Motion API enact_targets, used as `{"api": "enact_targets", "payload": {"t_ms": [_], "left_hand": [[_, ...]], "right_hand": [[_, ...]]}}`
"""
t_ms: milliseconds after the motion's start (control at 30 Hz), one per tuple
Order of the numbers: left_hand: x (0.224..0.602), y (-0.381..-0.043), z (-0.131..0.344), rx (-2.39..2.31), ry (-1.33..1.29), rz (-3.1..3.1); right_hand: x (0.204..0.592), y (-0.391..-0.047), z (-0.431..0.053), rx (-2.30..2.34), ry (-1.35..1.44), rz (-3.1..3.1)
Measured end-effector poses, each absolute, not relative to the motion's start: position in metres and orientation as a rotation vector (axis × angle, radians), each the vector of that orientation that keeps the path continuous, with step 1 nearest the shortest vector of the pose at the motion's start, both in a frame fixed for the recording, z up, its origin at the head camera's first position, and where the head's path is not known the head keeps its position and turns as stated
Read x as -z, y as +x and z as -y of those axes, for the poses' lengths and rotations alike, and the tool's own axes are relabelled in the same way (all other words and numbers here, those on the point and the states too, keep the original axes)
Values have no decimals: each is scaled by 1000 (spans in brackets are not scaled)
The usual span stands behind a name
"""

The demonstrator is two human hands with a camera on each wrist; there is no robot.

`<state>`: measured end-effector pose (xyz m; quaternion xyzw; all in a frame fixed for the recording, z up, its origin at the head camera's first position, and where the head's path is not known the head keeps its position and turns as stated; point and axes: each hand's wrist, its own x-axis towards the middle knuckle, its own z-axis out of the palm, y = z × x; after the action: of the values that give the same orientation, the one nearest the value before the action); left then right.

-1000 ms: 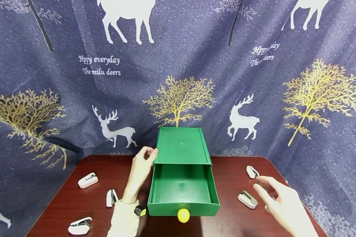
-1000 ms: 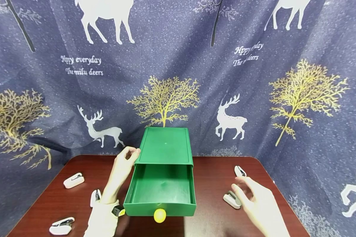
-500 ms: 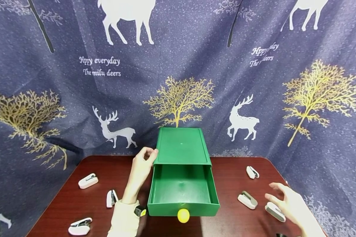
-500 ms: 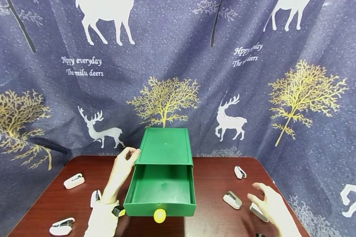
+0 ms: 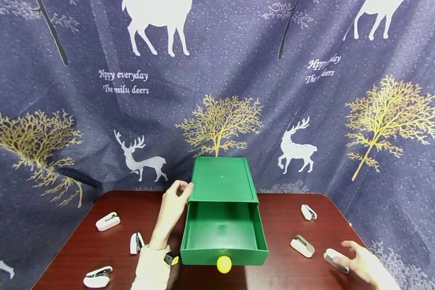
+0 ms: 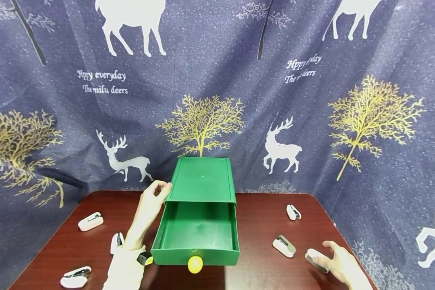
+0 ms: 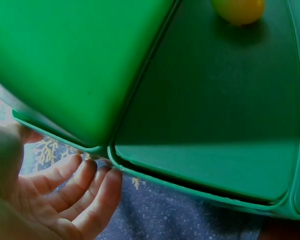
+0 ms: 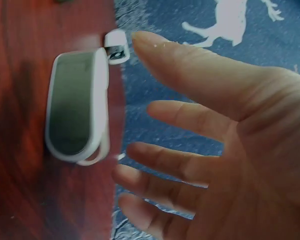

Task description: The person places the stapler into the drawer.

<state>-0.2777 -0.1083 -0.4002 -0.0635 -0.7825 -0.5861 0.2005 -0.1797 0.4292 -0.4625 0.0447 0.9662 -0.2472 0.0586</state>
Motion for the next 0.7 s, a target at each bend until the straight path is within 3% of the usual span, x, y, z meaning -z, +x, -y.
{"api": "enact_targets", "payload": {"t_ms": [567, 700], "left_hand": [[401, -277, 109, 1639, -172, 2189], [400, -277, 108, 1639, -172, 2187]], "right_hand": [[493, -179, -438, 938, -18, -2854], [495, -181, -436, 856, 61, -2919]]}}
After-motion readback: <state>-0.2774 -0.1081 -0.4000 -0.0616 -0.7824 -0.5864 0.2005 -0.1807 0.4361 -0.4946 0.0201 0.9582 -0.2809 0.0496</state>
